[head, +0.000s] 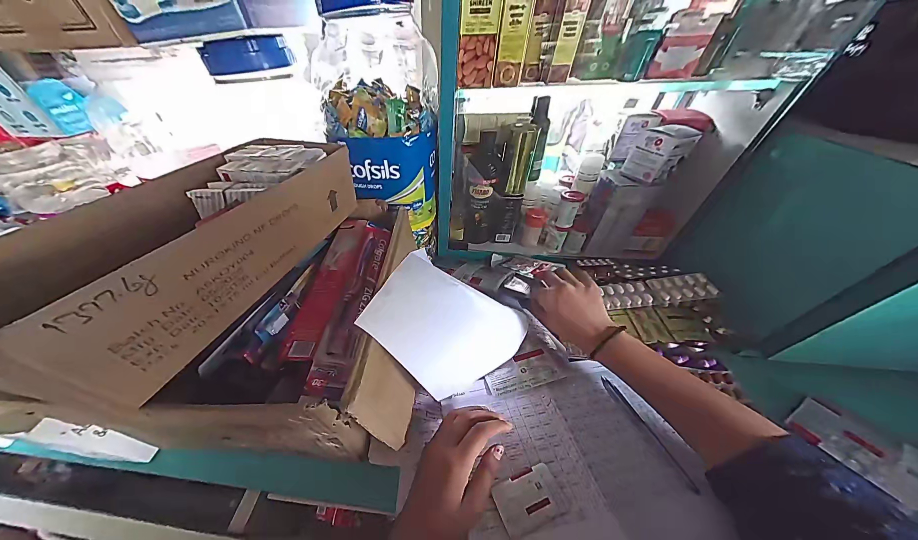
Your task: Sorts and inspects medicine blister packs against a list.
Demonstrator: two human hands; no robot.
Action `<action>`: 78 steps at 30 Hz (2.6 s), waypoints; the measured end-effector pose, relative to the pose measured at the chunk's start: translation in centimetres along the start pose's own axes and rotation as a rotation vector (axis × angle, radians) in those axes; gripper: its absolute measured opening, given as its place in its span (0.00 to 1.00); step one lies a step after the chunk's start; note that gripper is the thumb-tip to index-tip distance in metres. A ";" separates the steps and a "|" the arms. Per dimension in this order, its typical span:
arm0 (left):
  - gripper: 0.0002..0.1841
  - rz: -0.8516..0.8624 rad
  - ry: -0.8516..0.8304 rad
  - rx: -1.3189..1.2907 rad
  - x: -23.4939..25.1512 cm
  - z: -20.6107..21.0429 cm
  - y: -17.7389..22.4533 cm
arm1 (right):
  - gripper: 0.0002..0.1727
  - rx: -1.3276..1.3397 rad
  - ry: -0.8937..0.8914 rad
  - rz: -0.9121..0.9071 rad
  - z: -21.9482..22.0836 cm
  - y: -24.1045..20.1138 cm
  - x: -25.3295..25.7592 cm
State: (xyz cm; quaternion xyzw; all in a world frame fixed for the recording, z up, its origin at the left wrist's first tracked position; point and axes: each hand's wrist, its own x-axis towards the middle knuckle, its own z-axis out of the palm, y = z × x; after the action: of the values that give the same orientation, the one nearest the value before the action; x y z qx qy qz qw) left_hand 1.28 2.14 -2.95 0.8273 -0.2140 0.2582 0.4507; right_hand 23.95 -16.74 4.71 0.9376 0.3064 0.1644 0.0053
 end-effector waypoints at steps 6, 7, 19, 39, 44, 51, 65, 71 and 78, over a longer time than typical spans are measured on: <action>0.15 -0.007 0.003 -0.017 0.0 0.0 0.0 | 0.15 0.226 0.286 0.231 -4.5 2.9 -1.6; 0.15 -0.005 0.006 -0.031 0.1 0.1 0.0 | 0.17 0.299 0.317 0.286 -5.6 3.1 -2.0; 0.42 -0.011 -0.074 -0.737 1.3 -0.6 2.9 | 0.13 0.592 0.625 -0.091 -10.3 -4.2 -14.3; 0.23 -0.160 0.140 -0.760 1.3 1.0 3.2 | 0.30 1.221 0.432 0.251 -4.9 -6.6 -19.7; 0.28 -0.117 0.038 -0.687 1.3 1.2 3.2 | 0.26 1.362 0.425 0.290 -3.5 -8.5 -19.4; 0.26 -0.189 0.040 -0.654 1.1 1.5 3.2 | 0.24 1.328 0.487 0.258 -3.0 -8.5 -19.3; 0.25 -0.262 0.116 -0.598 0.6 1.6 3.0 | 0.24 1.366 0.375 0.221 -3.2 -8.0 -19.8; 0.25 -0.236 0.126 -0.560 0.2 1.7 2.6 | 0.27 1.300 0.370 0.280 -3.4 -7.2 -20.9; 0.28 -0.333 0.011 -0.581 0.4 1.6 2.1 | 0.11 1.173 0.701 0.369 -4.8 -3.6 -23.0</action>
State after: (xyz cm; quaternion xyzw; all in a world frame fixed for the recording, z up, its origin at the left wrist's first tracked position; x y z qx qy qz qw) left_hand 0.70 -0.37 -2.11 0.6864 -0.1383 0.1137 0.7048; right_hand 2.92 -27.50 1.82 0.7143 0.1641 0.2628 -0.6276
